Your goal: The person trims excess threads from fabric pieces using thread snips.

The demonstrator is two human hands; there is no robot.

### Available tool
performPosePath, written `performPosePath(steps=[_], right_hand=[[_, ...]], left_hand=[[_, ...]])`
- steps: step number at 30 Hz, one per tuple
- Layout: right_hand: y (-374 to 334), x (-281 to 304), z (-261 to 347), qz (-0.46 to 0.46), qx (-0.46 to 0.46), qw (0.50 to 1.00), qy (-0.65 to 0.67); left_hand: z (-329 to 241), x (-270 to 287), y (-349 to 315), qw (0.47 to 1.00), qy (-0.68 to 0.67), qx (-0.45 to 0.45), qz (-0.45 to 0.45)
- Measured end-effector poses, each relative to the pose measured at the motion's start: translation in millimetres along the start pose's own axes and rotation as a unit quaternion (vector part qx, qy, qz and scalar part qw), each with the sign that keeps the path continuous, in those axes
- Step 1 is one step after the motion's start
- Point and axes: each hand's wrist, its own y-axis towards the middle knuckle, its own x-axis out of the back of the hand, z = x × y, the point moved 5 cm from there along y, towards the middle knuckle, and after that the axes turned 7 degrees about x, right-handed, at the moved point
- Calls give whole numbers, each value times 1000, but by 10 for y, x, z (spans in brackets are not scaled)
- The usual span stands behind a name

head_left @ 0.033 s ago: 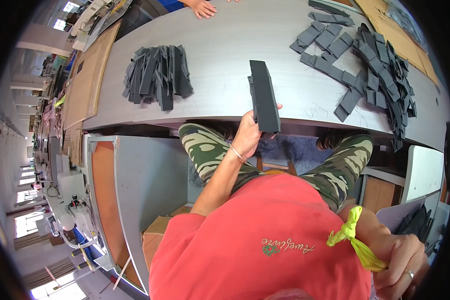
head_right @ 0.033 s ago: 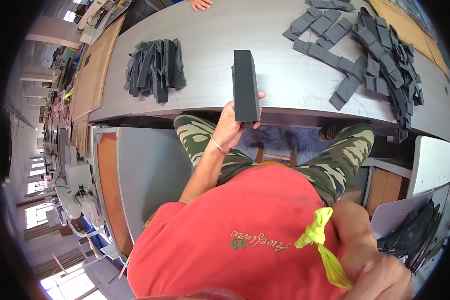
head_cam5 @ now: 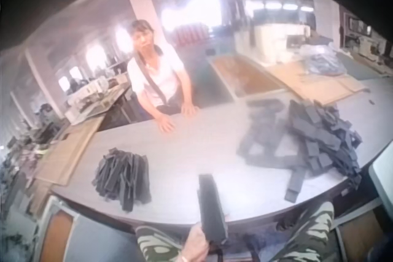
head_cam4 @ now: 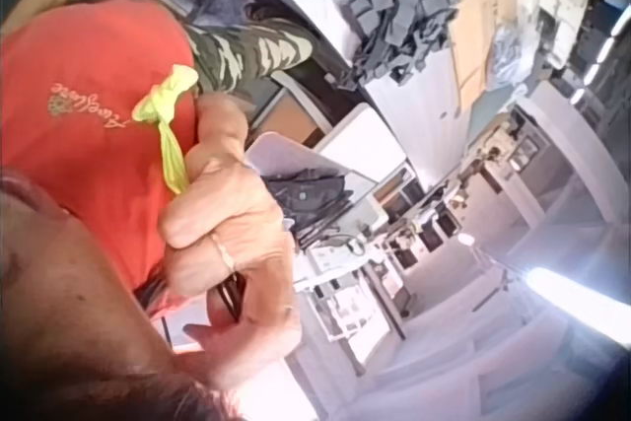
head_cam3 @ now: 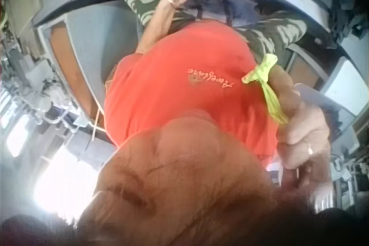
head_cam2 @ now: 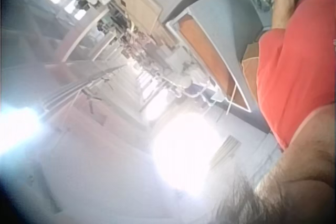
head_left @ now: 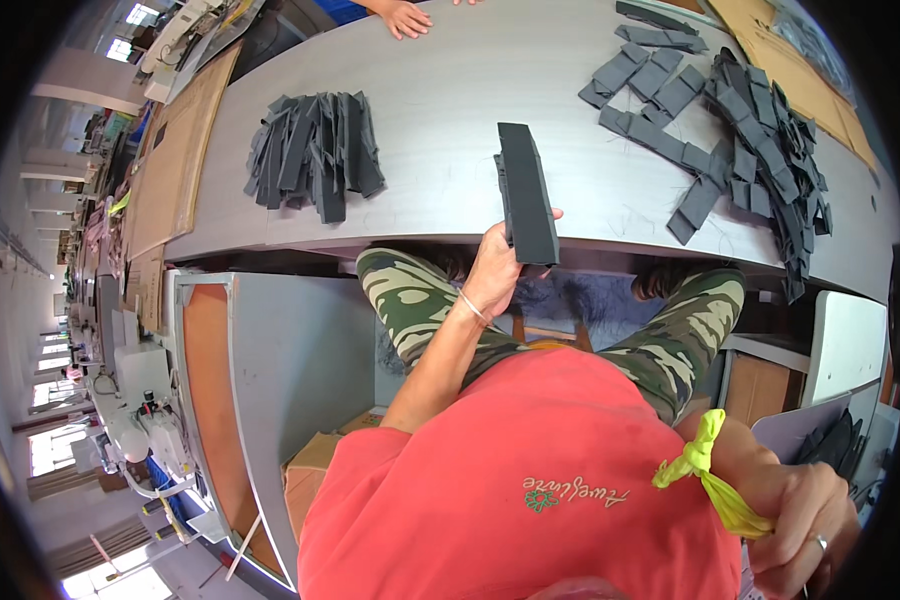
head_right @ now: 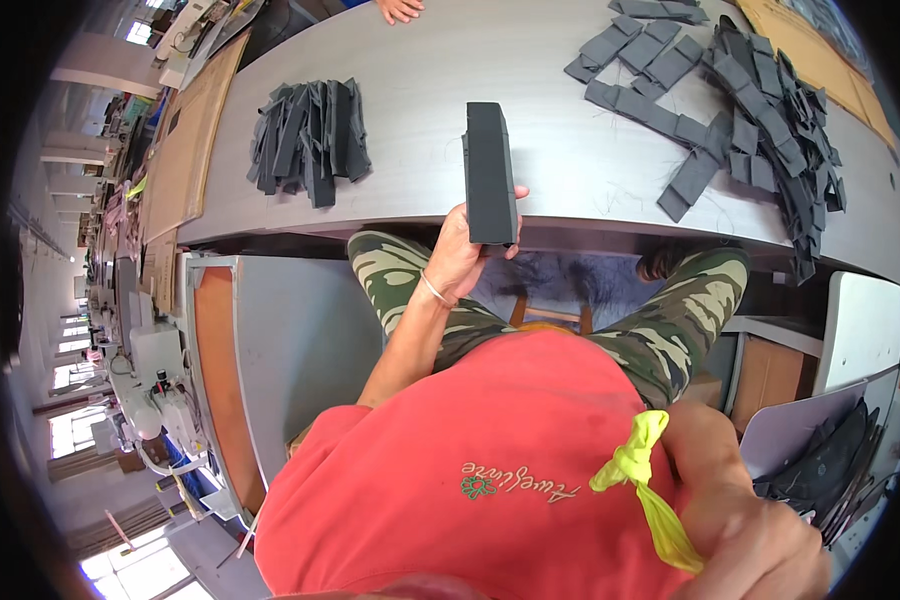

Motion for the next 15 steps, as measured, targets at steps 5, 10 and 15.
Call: performPosePath(steps=[5, 10, 15], right_hand=[[-409, 306, 103, 100, -247, 861, -434], [-1393, 843, -864, 69, -373, 760, -528], [-1740, 1054, -998, 108, -410, 673, -606]], left_hand=[[-6, 70, -20, 1000, -14, 1, -22], [115, 80, 36, 999, -5, -15, -48], [110, -107, -25, 999, -24, 19, -25]])
